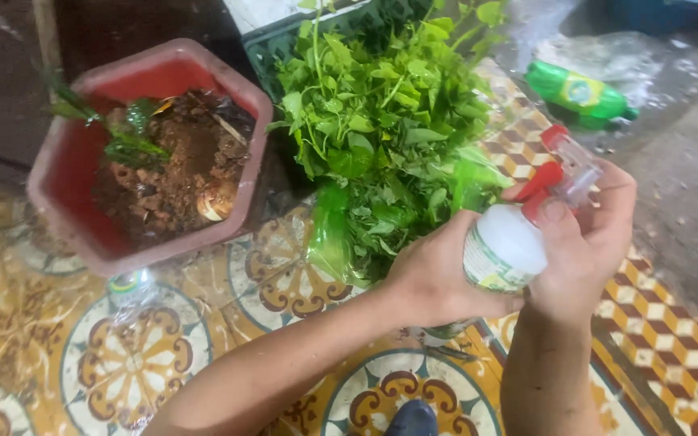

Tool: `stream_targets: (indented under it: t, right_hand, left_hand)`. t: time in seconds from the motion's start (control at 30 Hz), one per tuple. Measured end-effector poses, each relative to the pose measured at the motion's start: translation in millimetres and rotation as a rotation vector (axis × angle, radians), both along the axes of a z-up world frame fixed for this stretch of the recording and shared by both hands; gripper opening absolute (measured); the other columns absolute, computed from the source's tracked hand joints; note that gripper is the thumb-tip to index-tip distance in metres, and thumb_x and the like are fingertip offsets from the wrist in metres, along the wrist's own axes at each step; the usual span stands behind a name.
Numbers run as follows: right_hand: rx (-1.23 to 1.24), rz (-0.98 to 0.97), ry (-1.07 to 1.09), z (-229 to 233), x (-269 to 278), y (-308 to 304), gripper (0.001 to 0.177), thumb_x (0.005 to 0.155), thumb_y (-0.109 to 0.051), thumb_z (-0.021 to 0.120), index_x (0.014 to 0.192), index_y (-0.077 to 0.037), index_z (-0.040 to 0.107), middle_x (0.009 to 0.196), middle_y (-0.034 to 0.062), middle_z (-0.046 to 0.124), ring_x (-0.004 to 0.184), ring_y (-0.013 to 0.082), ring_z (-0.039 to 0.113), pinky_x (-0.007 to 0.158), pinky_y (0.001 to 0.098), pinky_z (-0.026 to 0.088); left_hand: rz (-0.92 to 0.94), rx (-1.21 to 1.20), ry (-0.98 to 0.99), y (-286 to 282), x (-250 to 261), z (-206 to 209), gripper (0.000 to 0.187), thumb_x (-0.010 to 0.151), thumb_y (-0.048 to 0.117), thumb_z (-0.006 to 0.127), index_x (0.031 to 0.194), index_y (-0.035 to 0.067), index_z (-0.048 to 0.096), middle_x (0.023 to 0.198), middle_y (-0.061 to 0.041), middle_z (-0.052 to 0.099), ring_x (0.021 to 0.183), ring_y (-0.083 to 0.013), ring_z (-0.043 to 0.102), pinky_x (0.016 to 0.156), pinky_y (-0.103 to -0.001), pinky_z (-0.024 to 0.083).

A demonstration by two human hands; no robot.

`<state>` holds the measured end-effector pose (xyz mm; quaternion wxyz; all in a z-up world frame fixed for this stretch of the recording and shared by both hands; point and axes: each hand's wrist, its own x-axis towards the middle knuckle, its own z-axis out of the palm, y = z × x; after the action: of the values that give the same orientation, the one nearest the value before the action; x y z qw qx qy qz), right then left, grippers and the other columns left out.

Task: The person uses a spray bottle to mist a potted plant and then sprays leafy greens in a basket and two bowls. The person moves between different containers of plants and vegetables while spraying them.

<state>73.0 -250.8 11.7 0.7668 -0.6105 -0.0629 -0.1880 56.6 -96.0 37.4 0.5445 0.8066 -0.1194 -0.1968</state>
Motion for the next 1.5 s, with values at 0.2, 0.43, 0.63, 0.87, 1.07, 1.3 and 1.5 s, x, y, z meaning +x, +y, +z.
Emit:
stream_targets:
  t: [0.2, 0.43, 0.63, 0.87, 1.07, 1.3, 1.5]
  right_hand:
    - [0.000, 0.185, -0.147, -12.6, 15.5, -3.7, 0.065, 0.097, -0.015, 0.064, 0.153, 0.000, 0.035, 0.145, 0.0216, 0.054, 0.108, 0.0249, 0.068, 0.087, 0.0285, 0.061]
    - [0.197, 0.213, -0.080, -40.5, 17.7, -3.8, 0.055, 0.097, -0.020, 0.070, 0.143, -0.006, 0.042, 0.115, 0.0143, 0.066, 0.093, 0.0209, 0.070, 0.082, 0.0292, 0.060]
    - [0.181, 0.323, 0.038, -37.4, 8.9, -2.6, 0.066, 0.095, -0.013, 0.064, 0.154, -0.005, 0.036, 0.131, 0.0207, 0.061, 0.113, 0.0288, 0.067, 0.095, 0.0325, 0.055]
    - [0.152, 0.167, 0.117, -30.3, -11.0, -19.2, 0.067, 0.087, -0.014, 0.071, 0.144, 0.000, 0.040, 0.125, 0.0193, 0.061, 0.101, 0.0255, 0.068, 0.087, 0.0334, 0.059]
    - [0.039, 0.084, 0.196, -22.3, -35.5, -46.0, 0.068, 0.082, -0.004, 0.067, 0.144, -0.001, 0.039, 0.127, 0.0191, 0.059, 0.104, 0.0241, 0.066, 0.091, 0.0318, 0.056]
    - [-0.034, 0.026, 0.294, -3.6, -39.6, -45.7, 0.075, 0.079, -0.006, 0.063, 0.149, -0.004, 0.037, 0.139, 0.0221, 0.056, 0.115, 0.0297, 0.064, 0.098, 0.0386, 0.054]
    - [-0.218, -0.100, 0.298, -0.2, -44.1, -27.0, 0.070, 0.084, -0.011, 0.068, 0.148, 0.003, 0.041, 0.108, 0.0166, 0.064, 0.090, 0.0230, 0.068, 0.078, 0.0303, 0.059]
  left_hand:
    - [-0.072, 0.201, 0.122, 0.8, 3.6, 15.0, 0.090, 0.064, 0.042, 0.076, 0.140, 0.004, 0.044, 0.120, -0.012, 0.067, 0.102, -0.0282, 0.073, 0.085, -0.037, 0.062]
    - [-0.037, 0.400, 0.122, -1.4, 2.5, 18.6, 0.076, 0.063, 0.046, 0.080, 0.121, 0.008, 0.051, 0.103, -0.006, 0.069, 0.086, -0.0242, 0.074, 0.076, -0.034, 0.060]
    - [0.019, 0.439, 0.168, -1.6, -9.7, 3.2, 0.096, 0.059, 0.056, 0.076, 0.134, 0.004, 0.048, 0.106, -0.012, 0.072, 0.089, -0.0308, 0.076, 0.076, -0.038, 0.060]
    - [-0.055, 0.252, 0.082, -13.2, -20.5, -15.5, 0.086, 0.063, 0.046, 0.080, 0.132, 0.005, 0.049, 0.107, -0.012, 0.073, 0.086, -0.0284, 0.077, 0.073, -0.035, 0.064]
    - [-0.148, 0.002, 0.096, -33.0, -27.2, -22.8, 0.091, 0.067, 0.043, 0.073, 0.139, -0.004, 0.042, 0.109, -0.017, 0.072, 0.087, -0.0288, 0.076, 0.074, -0.037, 0.061]
    - [-0.172, -0.144, 0.087, -34.2, -23.7, -22.9, 0.086, 0.068, 0.046, 0.071, 0.132, -0.006, 0.046, 0.106, -0.018, 0.069, 0.087, -0.0294, 0.074, 0.077, -0.039, 0.061]
    - [-0.195, -0.177, 0.068, -16.7, -24.2, -34.7, 0.098, 0.067, 0.050, 0.069, 0.142, -0.005, 0.040, 0.113, -0.019, 0.068, 0.092, -0.0309, 0.073, 0.083, -0.040, 0.058]
